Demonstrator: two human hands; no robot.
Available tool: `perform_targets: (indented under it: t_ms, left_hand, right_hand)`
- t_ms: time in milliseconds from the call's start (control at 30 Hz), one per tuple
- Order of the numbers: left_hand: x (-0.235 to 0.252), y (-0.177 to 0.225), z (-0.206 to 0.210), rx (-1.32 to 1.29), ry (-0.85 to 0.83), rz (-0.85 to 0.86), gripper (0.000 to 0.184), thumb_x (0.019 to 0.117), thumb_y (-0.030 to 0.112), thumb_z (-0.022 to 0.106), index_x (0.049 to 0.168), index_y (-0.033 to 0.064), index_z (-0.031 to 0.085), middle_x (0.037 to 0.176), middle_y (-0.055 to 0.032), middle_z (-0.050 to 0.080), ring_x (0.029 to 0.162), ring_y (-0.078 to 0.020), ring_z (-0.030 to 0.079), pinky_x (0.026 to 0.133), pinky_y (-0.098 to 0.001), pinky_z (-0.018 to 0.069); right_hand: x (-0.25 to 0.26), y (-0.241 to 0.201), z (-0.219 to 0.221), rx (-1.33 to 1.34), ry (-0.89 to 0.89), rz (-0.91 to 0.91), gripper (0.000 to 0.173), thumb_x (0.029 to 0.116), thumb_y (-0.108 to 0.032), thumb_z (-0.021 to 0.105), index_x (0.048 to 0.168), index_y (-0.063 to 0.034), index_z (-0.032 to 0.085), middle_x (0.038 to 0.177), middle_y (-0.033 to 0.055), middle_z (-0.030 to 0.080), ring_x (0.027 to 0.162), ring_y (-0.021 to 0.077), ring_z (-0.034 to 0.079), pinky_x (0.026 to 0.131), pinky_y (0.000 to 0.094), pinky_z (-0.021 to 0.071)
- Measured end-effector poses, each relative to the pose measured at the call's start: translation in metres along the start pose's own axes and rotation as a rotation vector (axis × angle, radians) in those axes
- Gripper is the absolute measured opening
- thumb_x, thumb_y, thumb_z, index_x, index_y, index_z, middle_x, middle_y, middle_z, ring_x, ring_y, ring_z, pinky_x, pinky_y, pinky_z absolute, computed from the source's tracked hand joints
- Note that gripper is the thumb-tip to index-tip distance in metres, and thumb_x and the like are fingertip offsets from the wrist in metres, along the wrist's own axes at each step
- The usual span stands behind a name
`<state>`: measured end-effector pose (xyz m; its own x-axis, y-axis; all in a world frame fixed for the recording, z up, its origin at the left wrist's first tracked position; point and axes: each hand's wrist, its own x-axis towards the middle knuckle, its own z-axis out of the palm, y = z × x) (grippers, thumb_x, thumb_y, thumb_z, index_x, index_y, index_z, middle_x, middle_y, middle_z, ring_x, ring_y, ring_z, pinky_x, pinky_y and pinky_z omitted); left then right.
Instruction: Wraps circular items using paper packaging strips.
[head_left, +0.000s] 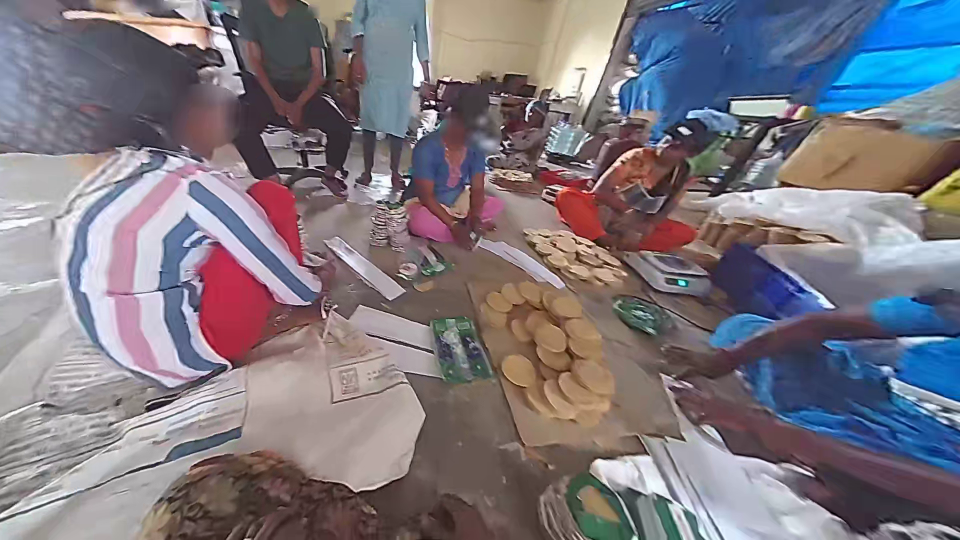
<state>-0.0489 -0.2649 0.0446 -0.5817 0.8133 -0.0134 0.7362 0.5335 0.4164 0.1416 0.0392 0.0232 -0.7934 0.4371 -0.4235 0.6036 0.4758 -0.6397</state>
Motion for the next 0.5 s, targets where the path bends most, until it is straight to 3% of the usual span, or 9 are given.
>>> perform_targets:
  t_ms: [67,133,200,267,333,367,467,500]
  left_hand:
    - [0.011,-0.005,0.010,-0.061,-0.023,-0.025,0.055,0.0964,0.045,0.067,0.132,0.0032,0.066,0.137,-0.0268,0.061,0.136,-0.0501,0.048,0.120,-0.0708,0.0122]
    - [0.012,0.017,-0.004,-0.099,-0.031,-0.100,0.060,0.0979,0.048,0.063,0.136,0.0023,0.064,0.142,-0.0267,0.058,0.140,-0.0479,0.046,0.123,-0.0668,0.0110]
    - [0.023,0.033,-0.009,-0.130,-0.121,-0.077,0.065,0.0984,0.045,0.064,0.147,0.0024,0.054,0.151,-0.0279,0.048,0.144,-0.0474,0.041,0.123,-0.0648,0.0140]
    - [0.035,0.044,0.009,-0.118,-0.253,0.009,0.059,0.0997,0.041,0.063,0.143,0.0015,0.058,0.146,-0.0271,0.054,0.140,-0.0453,0.046,0.122,-0.0645,0.0174]
    - [0.039,0.059,0.017,-0.140,-0.370,0.001,0.047,0.1032,0.031,0.060,0.135,-0.0031,0.061,0.142,-0.0282,0.056,0.135,-0.0460,0.050,0.117,-0.0620,0.0315]
    - [0.037,0.060,0.016,-0.158,-0.382,-0.031,0.043,0.1035,0.028,0.060,0.134,-0.0024,0.062,0.140,-0.0277,0.058,0.134,-0.0463,0.052,0.115,-0.0616,0.0344]
    - [0.032,0.051,0.021,-0.186,-0.425,-0.060,0.044,0.1030,0.027,0.059,0.142,0.0056,0.059,0.136,-0.0266,0.062,0.129,-0.0477,0.056,0.112,-0.0647,0.0381]
    - [0.030,0.053,0.021,-0.197,-0.439,-0.039,0.046,0.1030,0.025,0.058,0.142,0.0020,0.057,0.135,-0.0298,0.061,0.127,-0.0510,0.056,0.110,-0.0676,0.0379]
  right_hand:
    - [0.001,0.004,0.001,0.064,-0.041,-0.078,0.052,0.1017,-0.047,0.060,0.127,-0.0030,0.068,0.122,0.0203,0.071,0.118,0.0347,0.067,0.107,0.0566,0.0471]
    - [0.004,0.002,0.007,0.121,-0.177,-0.143,0.049,0.1043,-0.041,0.057,0.131,-0.0003,0.066,0.125,0.0235,0.069,0.121,0.0363,0.065,0.109,0.0560,0.0456]
    - [0.007,-0.006,0.012,0.123,-0.279,-0.165,0.047,0.1059,-0.036,0.055,0.132,0.0010,0.064,0.128,0.0248,0.067,0.123,0.0369,0.063,0.110,0.0558,0.0441]
    - [0.004,-0.010,0.011,0.094,-0.287,-0.152,0.045,0.1071,-0.034,0.053,0.132,0.0023,0.064,0.129,0.0256,0.066,0.125,0.0367,0.062,0.111,0.0537,0.0430]
    - [0.003,-0.018,0.015,0.071,-0.244,-0.165,0.044,0.1068,-0.032,0.054,0.133,0.0032,0.063,0.130,0.0262,0.066,0.125,0.0369,0.062,0.112,0.0530,0.0435]
    - [0.005,-0.027,0.021,0.080,-0.219,-0.192,0.045,0.1064,-0.031,0.055,0.133,0.0040,0.063,0.129,0.0266,0.066,0.124,0.0372,0.063,0.111,0.0530,0.0443]
    - [0.008,-0.042,0.044,0.150,-0.196,-0.235,0.044,0.1064,-0.030,0.055,0.133,0.0047,0.062,0.128,0.0259,0.067,0.121,0.0352,0.064,0.110,0.0509,0.0464]
    - [0.008,-0.049,0.048,0.152,-0.225,-0.239,0.046,0.1074,-0.031,0.053,0.134,0.0044,0.061,0.128,0.0257,0.066,0.121,0.0351,0.064,0.109,0.0509,0.0464]
